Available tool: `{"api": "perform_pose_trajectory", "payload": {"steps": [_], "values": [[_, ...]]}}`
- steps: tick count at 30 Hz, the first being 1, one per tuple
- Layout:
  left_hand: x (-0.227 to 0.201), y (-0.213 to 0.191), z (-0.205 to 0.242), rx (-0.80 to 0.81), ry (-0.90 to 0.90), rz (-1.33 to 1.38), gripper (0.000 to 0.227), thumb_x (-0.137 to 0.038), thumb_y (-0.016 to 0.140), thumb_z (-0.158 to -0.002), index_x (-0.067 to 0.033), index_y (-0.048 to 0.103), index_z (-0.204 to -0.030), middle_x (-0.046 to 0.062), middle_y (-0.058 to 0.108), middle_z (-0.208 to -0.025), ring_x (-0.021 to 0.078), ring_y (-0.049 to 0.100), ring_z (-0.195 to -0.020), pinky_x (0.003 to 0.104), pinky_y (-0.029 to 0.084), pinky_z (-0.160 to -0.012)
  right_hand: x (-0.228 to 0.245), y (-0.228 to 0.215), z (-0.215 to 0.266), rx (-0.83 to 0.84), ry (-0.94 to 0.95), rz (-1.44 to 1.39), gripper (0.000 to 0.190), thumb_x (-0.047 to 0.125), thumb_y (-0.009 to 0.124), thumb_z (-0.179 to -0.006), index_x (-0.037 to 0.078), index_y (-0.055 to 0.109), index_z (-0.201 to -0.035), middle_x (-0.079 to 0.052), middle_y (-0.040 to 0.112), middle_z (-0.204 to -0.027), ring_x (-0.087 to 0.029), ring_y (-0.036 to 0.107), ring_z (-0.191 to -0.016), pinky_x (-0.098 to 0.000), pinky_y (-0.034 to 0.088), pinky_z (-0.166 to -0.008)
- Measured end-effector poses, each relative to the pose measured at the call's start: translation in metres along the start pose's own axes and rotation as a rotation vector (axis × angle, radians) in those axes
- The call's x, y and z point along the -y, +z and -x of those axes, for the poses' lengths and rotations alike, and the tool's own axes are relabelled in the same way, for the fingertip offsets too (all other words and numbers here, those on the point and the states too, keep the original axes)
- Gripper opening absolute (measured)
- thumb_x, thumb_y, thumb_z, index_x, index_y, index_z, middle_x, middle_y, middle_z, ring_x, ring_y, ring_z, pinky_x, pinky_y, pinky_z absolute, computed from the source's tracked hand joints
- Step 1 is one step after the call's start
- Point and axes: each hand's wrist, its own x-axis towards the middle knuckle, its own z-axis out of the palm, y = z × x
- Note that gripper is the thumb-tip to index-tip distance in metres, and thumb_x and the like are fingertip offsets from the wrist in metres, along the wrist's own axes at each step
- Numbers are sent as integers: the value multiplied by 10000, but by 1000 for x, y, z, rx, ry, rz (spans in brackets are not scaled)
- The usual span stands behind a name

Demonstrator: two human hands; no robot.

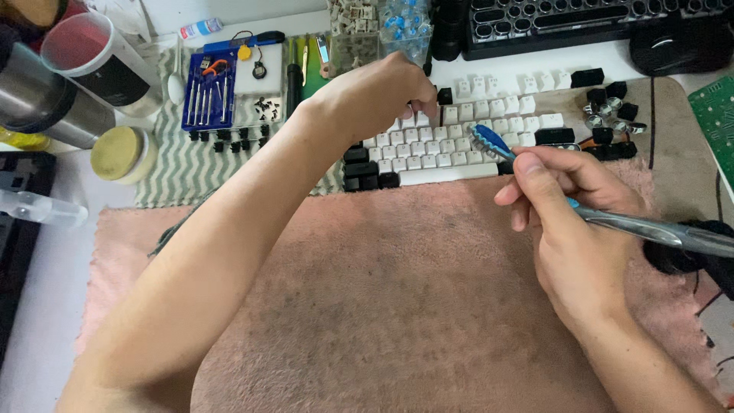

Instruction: The person cleans individual white keyboard keycaps using a toothbrush. They pick up each keycap, scrub it thoroughly, and place it back onto the keyboard. The process is repeated for multiple keycaps.

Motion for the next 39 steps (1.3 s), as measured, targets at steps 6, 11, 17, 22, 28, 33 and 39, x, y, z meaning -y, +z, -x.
{"api": "perform_pose_trajectory", "payload": {"steps": [6, 11, 17, 22, 28, 33, 39], "values": [[-5, -6, 6, 7, -90, -75, 499, 221, 610, -1001, -130, 872, -1241, 128, 785, -1205, 292, 811, -945, 484, 614, -737, -2, 0, 1, -17, -17, -1, 101, 62, 775, -1169, -3, 774, -1246, -118, 776, -959, -138, 789, -819, -199, 527, -613], [-10, -15, 15, 8, -119, -91, 393, 175, 619, -980, -126, 837, -1107, 85, 805, -1150, 308, 796, -969, 762, 466, -888, -7, -2, -1, -3, -7, 3, 117, 101, 761, -1181, 18, 759, -1263, -119, 792, -951, -122, 754, -790, -199, 512, -624], [-9, -15, 16, 16, -135, -137, 595, 327, 539, -921, -120, 826, -1191, 48, 750, -1041, 299, 705, -837, 742, 439, -834, -4, -10, -8, 15, -62, 9, 101, 73, 724, -1224, -5, 753, -1282, -143, 771, -921, -151, 711, -736, -223, 532, -635], [-20, -4, -1, -48, -2, -191, 497, 267, 453, -970, -191, 276, -895, 27, 183, -855, 239, 104, -844, 662, 503, -900, -5, -20, -29, -75, -65, 2, 115, 109, 684, -1271, 38, 771, -1294, -110, 755, -899, -130, 667, -699, -240, 527, -626], [-33, 22, -52, -172, 236, 10, 305, 85, 640, -1099, -27, 822, -1317, 222, 741, -1337, 395, 770, -947, 530, 591, -698, -21, -43, -63, -279, -9, -282, 66, 126, 768, -1151, 61, 779, -1158, -71, 723, -878, -133, 728, -751, -237, 523, -615], [-40, 30, -79, -79, 239, 11, 701, 377, 508, -892, -28, 777, -1396, 225, 693, -1419, 287, 864, -1058, 463, 653, -696, -37, -55, -78, -351, 34, -362, 104, 120, 780, -1120, 69, 733, -1043, -108, 692, -829, -141, 636, -686, -212, 454, -587], [-26, 32, -85, -57, 235, 23, 492, 326, 606, -835, -47, 839, -1055, 78, 736, -915, 219, 680, -736, 373, 502, -630, -31, -51, -74, -351, 60, -339, 105, 149, 789, -1118, 75, 743, -1060, -105, 696, -823, -149, 678, -719, -216, 448, -575]]}}
